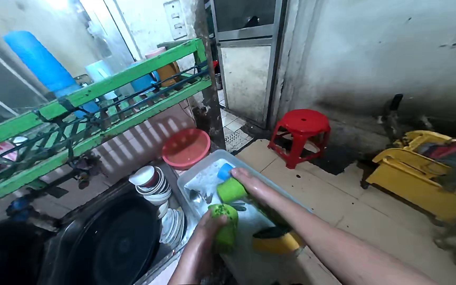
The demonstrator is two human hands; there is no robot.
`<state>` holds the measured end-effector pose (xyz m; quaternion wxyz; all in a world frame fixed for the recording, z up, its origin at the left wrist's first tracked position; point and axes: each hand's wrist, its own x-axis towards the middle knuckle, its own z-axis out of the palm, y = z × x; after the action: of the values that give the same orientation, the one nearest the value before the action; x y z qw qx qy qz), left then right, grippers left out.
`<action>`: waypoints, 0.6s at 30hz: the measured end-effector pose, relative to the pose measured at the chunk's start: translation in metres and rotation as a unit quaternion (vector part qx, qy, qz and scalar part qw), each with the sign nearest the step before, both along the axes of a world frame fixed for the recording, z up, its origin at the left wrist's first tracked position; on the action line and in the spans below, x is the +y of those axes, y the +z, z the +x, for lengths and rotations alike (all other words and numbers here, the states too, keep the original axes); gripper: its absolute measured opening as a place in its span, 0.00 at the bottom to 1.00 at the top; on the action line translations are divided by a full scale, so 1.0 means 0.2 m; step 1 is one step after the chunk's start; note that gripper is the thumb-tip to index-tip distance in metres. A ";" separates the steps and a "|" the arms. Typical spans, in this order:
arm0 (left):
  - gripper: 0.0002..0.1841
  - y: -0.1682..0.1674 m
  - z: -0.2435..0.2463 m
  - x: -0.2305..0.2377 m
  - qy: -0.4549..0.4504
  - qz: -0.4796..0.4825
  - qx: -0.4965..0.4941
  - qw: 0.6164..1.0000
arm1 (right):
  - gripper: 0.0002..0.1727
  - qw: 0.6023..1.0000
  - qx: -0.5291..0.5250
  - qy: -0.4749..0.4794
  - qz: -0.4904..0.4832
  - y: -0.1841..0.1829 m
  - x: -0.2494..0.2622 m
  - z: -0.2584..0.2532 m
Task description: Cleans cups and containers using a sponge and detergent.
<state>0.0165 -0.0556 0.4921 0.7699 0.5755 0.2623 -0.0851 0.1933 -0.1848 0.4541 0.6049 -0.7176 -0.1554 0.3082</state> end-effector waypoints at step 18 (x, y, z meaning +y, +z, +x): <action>0.52 -0.22 0.31 -0.06 0.134 0.103 -0.028 0.985 | 0.23 0.863 -0.123 0.363 -0.329 -0.05 -0.21 -0.21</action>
<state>0.0784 -0.0677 0.4472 0.7182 0.6132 0.3227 0.0629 0.1517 -0.2265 0.4434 0.1546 -0.8002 -0.3675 0.4480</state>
